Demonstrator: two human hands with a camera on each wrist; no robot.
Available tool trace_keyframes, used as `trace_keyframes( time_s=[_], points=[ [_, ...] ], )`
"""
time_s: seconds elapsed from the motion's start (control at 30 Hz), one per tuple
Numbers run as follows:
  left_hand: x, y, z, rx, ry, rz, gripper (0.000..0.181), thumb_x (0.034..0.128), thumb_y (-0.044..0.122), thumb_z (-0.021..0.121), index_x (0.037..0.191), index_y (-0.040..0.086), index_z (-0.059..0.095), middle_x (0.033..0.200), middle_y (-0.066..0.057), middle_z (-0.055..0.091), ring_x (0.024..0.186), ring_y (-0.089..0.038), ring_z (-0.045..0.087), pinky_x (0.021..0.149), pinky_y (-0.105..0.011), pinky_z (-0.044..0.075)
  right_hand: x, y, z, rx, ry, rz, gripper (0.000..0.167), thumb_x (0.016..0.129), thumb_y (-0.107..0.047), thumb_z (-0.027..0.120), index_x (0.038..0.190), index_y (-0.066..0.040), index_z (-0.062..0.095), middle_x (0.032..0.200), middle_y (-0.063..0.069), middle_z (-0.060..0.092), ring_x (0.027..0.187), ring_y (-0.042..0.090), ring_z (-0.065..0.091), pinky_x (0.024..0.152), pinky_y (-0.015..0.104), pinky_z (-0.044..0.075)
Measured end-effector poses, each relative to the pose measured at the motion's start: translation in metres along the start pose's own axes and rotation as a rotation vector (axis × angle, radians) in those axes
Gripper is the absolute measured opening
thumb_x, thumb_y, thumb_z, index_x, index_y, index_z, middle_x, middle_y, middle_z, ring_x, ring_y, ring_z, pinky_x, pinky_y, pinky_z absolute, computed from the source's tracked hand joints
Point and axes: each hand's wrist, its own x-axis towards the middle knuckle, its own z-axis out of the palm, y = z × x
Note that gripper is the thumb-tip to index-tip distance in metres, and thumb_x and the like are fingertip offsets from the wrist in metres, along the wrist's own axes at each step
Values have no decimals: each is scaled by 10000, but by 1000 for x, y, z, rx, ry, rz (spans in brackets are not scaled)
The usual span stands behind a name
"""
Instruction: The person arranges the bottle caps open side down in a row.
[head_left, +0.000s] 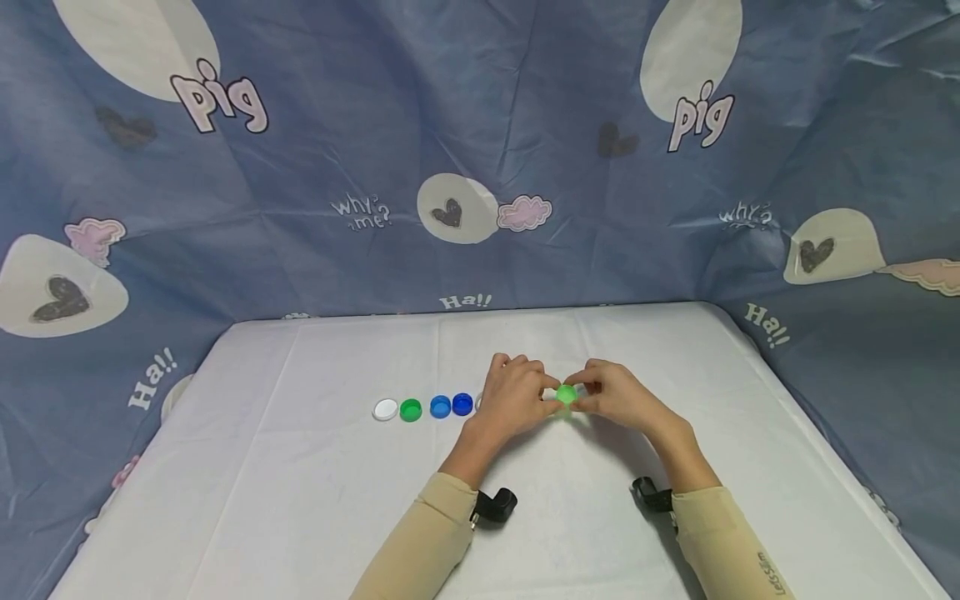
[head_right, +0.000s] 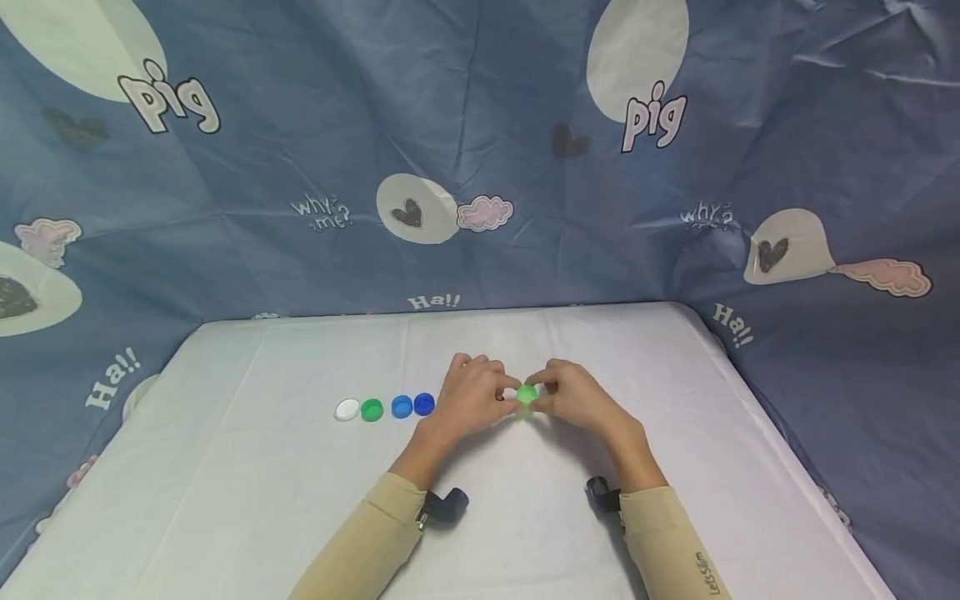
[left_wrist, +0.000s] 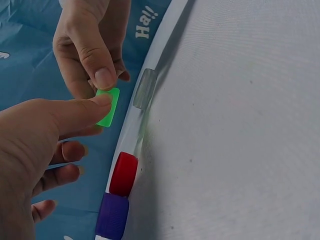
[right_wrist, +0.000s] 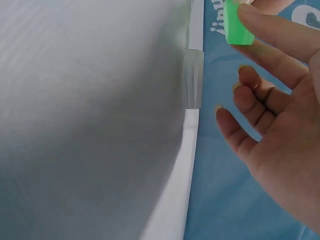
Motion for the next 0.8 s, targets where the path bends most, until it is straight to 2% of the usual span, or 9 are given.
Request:
trace_keyframes(
  time_s=[0.17, 0.33, 0.43, 0.6, 0.8],
  points=[
    [0, 1, -1, 2, -8, 10, 362, 844, 600, 688, 1124, 379, 752, 746, 158, 559, 732, -69, 492, 858, -344, 369, -1, -1, -1, 37, 5, 0, 231, 812, -124, 784, 1042, -120, 765, 824, 21, 565, 724, 157, 472, 624, 244, 416],
    [-1, 2, -1, 40, 19, 27, 352, 856, 586, 684, 1138, 385, 742, 807, 151, 609, 743, -78, 507, 839, -334, 373, -3, -1, -3, 48, 17, 8, 130, 862, -244, 754, 958, -159, 774, 826, 23, 589, 735, 168, 498, 661, 276, 432],
    [-1, 2, -1, 76, 59, 39, 342, 855, 579, 689, 1134, 390, 744, 839, 150, 631, 757, -82, 520, 840, -331, 374, -3, -1, -5, 59, 15, 27, 157, 880, -323, 738, 946, -185, 775, 848, 16, 617, 755, 174, 529, 691, 297, 456],
    [-1, 1, -2, 128, 118, 53, 321, 854, 578, 690, 1120, 408, 747, 802, 152, 624, 722, -77, 511, 783, -305, 368, -3, -2, -7, 85, 6, 62, 207, 891, -368, 718, 961, -182, 777, 881, 29, 633, 783, 189, 549, 718, 317, 478],
    [-1, 1, -2, 141, 120, 44, 299, 856, 596, 675, 1095, 432, 750, 738, 152, 598, 679, -69, 489, 695, -273, 352, -2, -2, -8, 83, -9, 78, 254, 898, -389, 707, 981, -160, 783, 892, 38, 637, 783, 177, 547, 713, 308, 472]
  ],
)
